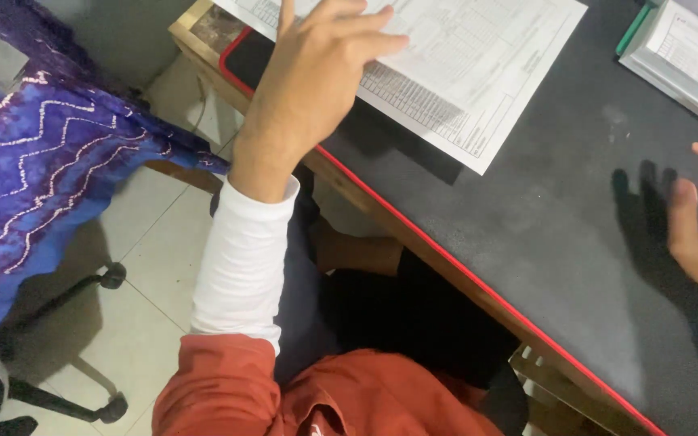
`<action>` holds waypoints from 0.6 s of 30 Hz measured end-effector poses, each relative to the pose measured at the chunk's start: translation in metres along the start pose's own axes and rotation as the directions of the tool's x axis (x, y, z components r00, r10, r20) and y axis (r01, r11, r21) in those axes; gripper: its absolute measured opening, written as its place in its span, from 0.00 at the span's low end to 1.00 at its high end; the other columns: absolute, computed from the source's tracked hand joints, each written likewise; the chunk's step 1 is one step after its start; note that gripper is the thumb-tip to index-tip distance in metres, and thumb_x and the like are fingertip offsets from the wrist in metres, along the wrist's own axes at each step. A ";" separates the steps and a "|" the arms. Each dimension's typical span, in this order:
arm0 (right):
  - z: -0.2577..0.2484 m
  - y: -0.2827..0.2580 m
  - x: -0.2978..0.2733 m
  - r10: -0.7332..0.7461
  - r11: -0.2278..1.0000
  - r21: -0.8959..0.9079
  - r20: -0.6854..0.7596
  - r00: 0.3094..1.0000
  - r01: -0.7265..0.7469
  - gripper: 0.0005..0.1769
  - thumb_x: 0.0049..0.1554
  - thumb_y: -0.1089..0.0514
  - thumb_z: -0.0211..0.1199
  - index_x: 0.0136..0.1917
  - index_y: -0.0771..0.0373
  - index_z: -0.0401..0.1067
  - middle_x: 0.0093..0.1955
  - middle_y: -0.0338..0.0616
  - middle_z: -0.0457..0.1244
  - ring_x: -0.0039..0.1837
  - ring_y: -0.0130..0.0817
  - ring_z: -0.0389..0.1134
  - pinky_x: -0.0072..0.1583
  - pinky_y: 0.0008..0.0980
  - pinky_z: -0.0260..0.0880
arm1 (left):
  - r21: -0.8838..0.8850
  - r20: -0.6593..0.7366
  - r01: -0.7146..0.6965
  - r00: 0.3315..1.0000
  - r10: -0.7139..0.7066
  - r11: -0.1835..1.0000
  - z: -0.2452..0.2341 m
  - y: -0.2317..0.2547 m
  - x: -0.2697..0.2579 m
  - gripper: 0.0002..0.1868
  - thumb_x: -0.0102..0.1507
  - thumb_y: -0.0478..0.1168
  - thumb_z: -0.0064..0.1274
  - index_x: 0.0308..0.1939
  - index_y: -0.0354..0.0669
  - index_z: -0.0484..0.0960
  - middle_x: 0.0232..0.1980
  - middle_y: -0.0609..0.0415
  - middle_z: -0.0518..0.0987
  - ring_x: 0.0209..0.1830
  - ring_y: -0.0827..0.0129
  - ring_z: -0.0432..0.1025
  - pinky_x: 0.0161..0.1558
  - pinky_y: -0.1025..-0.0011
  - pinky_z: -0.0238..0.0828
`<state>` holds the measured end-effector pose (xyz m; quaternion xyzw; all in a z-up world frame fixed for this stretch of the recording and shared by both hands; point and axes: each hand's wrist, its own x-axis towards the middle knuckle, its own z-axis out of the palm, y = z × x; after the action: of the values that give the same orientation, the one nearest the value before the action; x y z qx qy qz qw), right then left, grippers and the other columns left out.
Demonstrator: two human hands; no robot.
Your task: Folding printed documents into thirds on a desk.
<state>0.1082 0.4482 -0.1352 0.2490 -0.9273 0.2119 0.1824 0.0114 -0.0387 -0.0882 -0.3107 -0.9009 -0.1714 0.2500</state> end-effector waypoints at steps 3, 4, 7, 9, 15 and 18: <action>-0.007 -0.015 0.009 -0.014 1.000 -0.006 -0.021 1.000 0.014 0.16 0.78 0.72 0.54 0.75 0.85 0.64 0.76 0.80 0.56 0.77 0.71 0.57 0.80 0.58 0.53 | -0.058 -0.122 -0.057 0.991 0.050 0.997 0.002 -0.010 0.016 0.18 0.63 0.21 0.55 0.52 0.39 0.90 0.54 0.51 0.87 0.53 0.54 0.78 0.49 0.56 0.69; -0.008 -0.018 0.011 -0.011 1.000 -0.009 -0.027 1.000 0.010 0.16 0.78 0.72 0.54 0.75 0.85 0.64 0.76 0.80 0.56 0.77 0.71 0.57 0.80 0.58 0.53 | -0.059 -0.123 -0.065 0.991 0.057 0.996 -0.006 -0.004 0.019 0.18 0.63 0.21 0.55 0.52 0.39 0.90 0.54 0.51 0.87 0.53 0.54 0.78 0.49 0.56 0.69; -0.016 -0.033 0.022 -0.049 0.999 -0.004 -0.047 0.998 0.049 0.17 0.75 0.74 0.56 0.74 0.86 0.66 0.74 0.82 0.57 0.78 0.73 0.57 0.83 0.61 0.54 | 0.024 -0.334 -0.154 0.930 0.153 0.988 -0.024 0.022 0.032 0.22 0.61 0.17 0.48 0.49 0.39 0.89 0.38 0.55 0.84 0.39 0.57 0.75 0.41 0.64 0.64; -0.025 -0.057 0.032 -0.108 0.994 0.021 -0.096 0.990 0.110 0.19 0.70 0.79 0.57 0.73 0.88 0.62 0.73 0.83 0.56 0.76 0.75 0.58 0.82 0.62 0.56 | 0.116 -0.280 -0.160 0.941 0.187 0.980 -0.030 0.051 0.035 0.18 0.66 0.25 0.74 0.57 0.41 0.88 0.51 0.52 0.90 0.50 0.58 0.77 0.62 0.48 0.60; -0.041 -0.094 0.042 -0.279 0.951 -0.195 -0.213 0.937 0.239 0.47 0.61 0.57 0.77 0.78 0.77 0.50 0.78 0.84 0.52 0.79 0.82 0.57 0.80 0.74 0.59 | 0.060 -0.436 -0.341 0.837 0.332 0.938 -0.022 0.143 0.058 0.06 0.68 0.30 0.66 0.44 0.46 0.91 0.37 0.60 0.82 0.34 0.64 0.72 0.60 0.49 0.68; -0.032 -0.097 0.032 -0.174 0.978 -0.162 -0.267 0.948 0.134 0.49 0.63 0.33 0.61 0.79 0.72 0.51 0.79 0.79 0.53 0.82 0.75 0.54 0.84 0.69 0.37 | 0.065 -0.489 -0.364 0.800 0.348 0.929 -0.028 0.170 0.075 0.11 0.69 0.26 0.57 0.42 0.47 0.88 0.30 0.62 0.72 0.32 0.64 0.67 0.57 0.55 0.72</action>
<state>0.1415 0.3751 -0.0651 0.2748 -0.8824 0.1638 0.3449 0.0795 0.1105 0.0027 -0.4240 -0.7299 -0.2091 0.4936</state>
